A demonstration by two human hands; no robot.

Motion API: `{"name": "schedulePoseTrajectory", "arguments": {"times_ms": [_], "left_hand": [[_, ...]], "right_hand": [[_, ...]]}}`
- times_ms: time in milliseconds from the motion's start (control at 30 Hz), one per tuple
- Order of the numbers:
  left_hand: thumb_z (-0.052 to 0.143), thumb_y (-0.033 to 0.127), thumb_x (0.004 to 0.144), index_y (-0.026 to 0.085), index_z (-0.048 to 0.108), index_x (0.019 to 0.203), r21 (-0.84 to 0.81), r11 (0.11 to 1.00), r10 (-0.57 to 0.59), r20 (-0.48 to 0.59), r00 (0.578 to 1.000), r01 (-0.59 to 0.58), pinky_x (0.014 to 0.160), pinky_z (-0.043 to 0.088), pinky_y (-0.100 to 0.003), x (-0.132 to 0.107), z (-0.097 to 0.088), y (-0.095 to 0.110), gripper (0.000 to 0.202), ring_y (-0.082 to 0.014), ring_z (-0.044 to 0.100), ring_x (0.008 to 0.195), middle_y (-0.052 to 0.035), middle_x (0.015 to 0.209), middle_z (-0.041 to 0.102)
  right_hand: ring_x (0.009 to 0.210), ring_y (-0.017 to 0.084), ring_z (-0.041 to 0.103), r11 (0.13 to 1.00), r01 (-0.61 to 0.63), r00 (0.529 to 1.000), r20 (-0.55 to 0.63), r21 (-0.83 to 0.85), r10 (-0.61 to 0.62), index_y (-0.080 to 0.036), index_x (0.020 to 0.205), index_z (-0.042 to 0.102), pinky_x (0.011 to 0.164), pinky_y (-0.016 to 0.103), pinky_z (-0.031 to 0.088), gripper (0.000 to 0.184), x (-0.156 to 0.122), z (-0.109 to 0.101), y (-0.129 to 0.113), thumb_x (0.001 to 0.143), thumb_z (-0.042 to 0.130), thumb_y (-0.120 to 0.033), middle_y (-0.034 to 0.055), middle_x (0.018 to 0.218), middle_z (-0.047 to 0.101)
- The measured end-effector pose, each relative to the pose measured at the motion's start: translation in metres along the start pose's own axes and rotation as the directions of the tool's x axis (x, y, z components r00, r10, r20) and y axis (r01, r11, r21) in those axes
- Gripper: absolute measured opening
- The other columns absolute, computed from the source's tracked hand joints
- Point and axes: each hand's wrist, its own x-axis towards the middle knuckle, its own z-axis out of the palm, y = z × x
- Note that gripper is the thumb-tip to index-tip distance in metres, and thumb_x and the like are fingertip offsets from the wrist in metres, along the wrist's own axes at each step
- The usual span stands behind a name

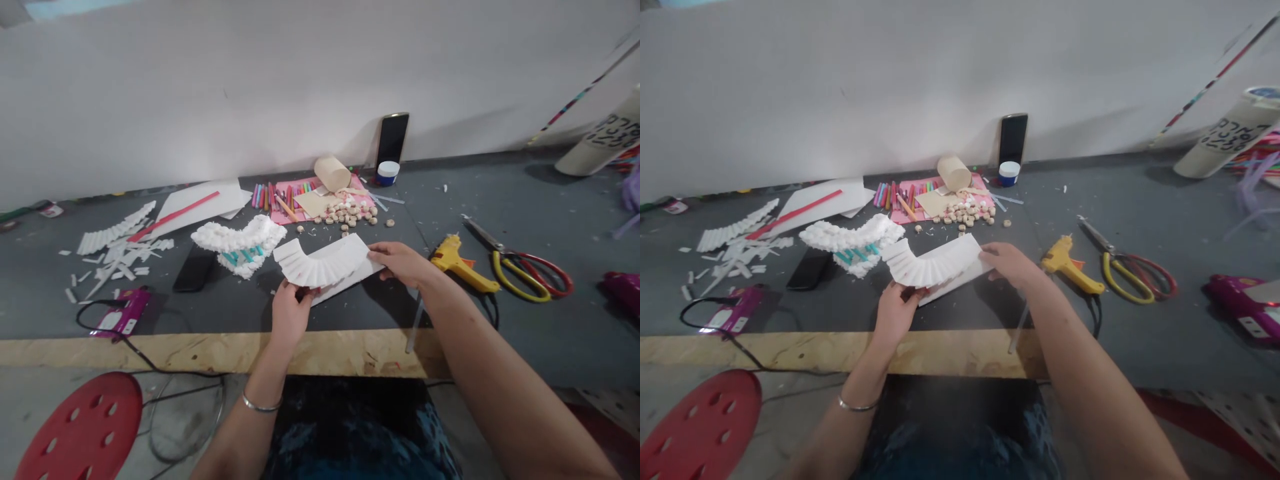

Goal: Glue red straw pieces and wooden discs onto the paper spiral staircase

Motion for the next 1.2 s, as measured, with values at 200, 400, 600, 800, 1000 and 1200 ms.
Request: {"name": "schedulePoseTrajectory", "arguments": {"times_ms": [200,400,600,800,1000,1200], "left_hand": [[0.065,0.019,0.080,0.018,0.065,0.081,0.043,0.998,0.038,0.002,0.999,-0.038,0.073,0.048,-0.031,-0.002,-0.004,-0.003,0.001,-0.0196,0.062,0.078,-0.0062,0.086,0.065],[0.057,0.021,0.081,0.020,0.056,0.075,0.034,0.999,0.014,0.049,0.999,-0.015,0.068,0.043,-0.029,-0.006,-0.017,-0.003,0.007,-0.0173,0.057,0.071,-0.0019,0.075,0.060],[0.046,0.026,0.087,0.022,0.048,0.071,-0.052,0.997,-0.052,0.103,0.993,0.058,0.055,0.037,-0.025,-0.017,-0.032,-0.002,0.016,-0.0134,0.050,0.055,0.0038,0.059,0.050],[0.045,0.035,0.093,0.021,0.055,0.077,-0.159,0.987,0.008,0.171,0.985,0.019,0.064,0.047,-0.025,-0.030,-0.037,0.005,0.024,-0.0147,0.064,0.069,-0.0027,0.076,0.067],[0.049,0.035,0.092,0.020,0.060,0.084,-0.270,0.963,0.035,0.186,0.982,0.017,0.064,0.051,-0.023,-0.034,-0.039,0.016,0.021,-0.0140,0.068,0.072,-0.0043,0.082,0.071],[0.052,0.035,0.089,0.019,0.060,0.090,-0.387,0.922,0.087,0.236,0.968,0.012,0.058,0.050,-0.021,-0.034,-0.029,0.032,0.017,-0.0131,0.066,0.066,-0.0026,0.077,0.069]], "right_hand": [[0.066,0.012,0.061,0.995,0.036,0.998,-0.039,-0.094,-0.040,-0.013,0.109,0.068,0.043,0.017,0.048,0.024,0.002,0.000,0.000,0.089,0.055,-0.018,0.0093,0.095,0.072],[0.065,0.012,0.062,0.971,0.097,0.991,-0.074,-0.221,-0.115,-0.015,0.111,0.069,0.047,0.017,0.049,0.027,0.008,0.001,0.004,0.091,0.051,-0.018,0.0065,0.094,0.073],[0.051,0.011,0.058,0.869,0.118,0.971,-0.126,-0.480,-0.202,-0.017,0.103,0.072,0.056,0.022,0.048,0.026,0.006,0.002,0.003,0.090,0.051,-0.021,0.0034,0.085,0.072],[0.100,0.026,0.062,0.694,0.150,0.906,-0.183,-0.704,-0.382,-0.015,0.113,0.071,0.093,0.035,0.045,0.030,-0.018,0.009,-0.010,0.089,0.054,-0.022,0.0139,0.110,0.066],[0.114,0.033,0.056,0.379,0.020,0.725,-0.248,-0.925,-0.642,-0.015,0.123,0.064,0.097,0.047,0.043,0.038,-0.079,-0.051,0.016,0.093,0.047,-0.031,0.0177,0.117,0.064],[0.109,0.035,0.060,0.199,-0.180,0.811,-0.260,-0.963,-0.525,-0.009,0.127,0.056,0.092,0.047,0.045,0.044,-0.102,-0.097,0.061,0.087,0.049,-0.025,0.0206,0.118,0.065]]}}
